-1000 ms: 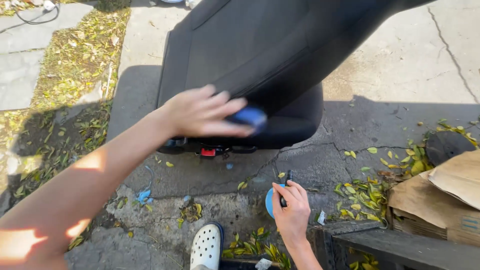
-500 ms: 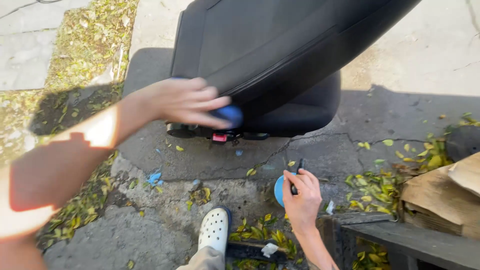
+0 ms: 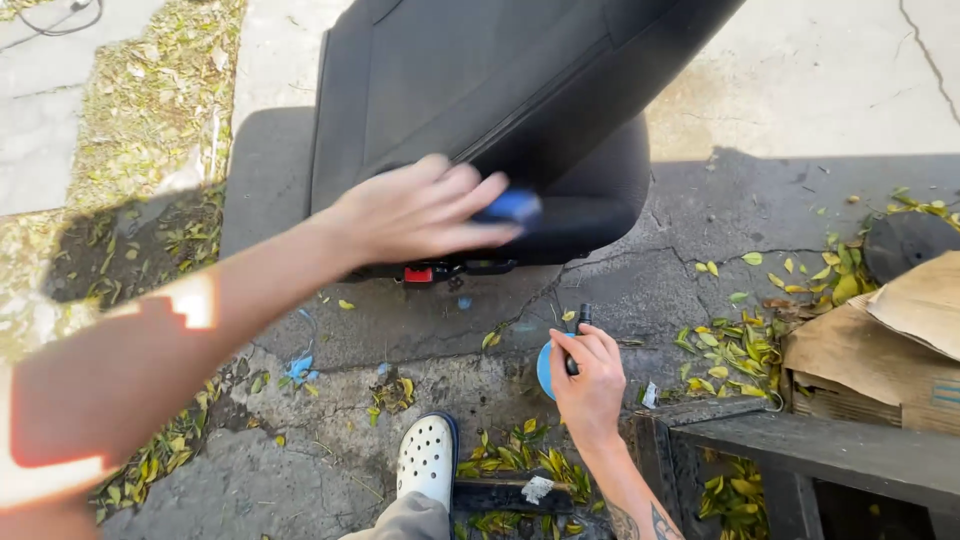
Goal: The person cleans a black car seat placed on a concrete surface. They spray the seat with a yellow and blue pressure sprayer and scrub it with a blue brush. The person scrubs the seat base, sides, and back, then lifts the seat to clean the underside and metal rails.
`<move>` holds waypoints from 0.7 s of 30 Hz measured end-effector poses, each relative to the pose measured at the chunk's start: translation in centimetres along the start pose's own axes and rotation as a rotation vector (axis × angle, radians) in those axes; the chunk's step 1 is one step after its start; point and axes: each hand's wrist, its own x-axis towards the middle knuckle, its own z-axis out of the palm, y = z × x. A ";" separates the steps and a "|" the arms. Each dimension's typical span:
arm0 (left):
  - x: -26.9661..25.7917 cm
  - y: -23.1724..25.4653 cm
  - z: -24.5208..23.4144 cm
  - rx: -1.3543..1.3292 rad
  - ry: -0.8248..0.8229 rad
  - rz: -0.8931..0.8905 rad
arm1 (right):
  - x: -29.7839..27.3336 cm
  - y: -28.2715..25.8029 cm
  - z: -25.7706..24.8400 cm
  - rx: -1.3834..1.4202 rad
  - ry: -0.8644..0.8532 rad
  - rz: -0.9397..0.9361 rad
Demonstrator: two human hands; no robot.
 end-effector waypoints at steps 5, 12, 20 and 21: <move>0.2 2.7 0.1 0.031 0.092 -0.200 | 0.3 -0.2 -1.0 0.030 -0.010 0.012; -3.7 5.5 3.5 -0.009 -0.387 -0.047 | -0.1 0.2 -0.4 0.008 -0.008 0.023; -6.3 9.7 3.3 0.030 -0.307 -0.189 | -0.4 0.8 -0.2 -0.013 0.005 0.000; -6.2 10.0 3.4 0.037 -0.299 -0.185 | -0.4 0.7 -0.3 -0.017 0.015 -0.001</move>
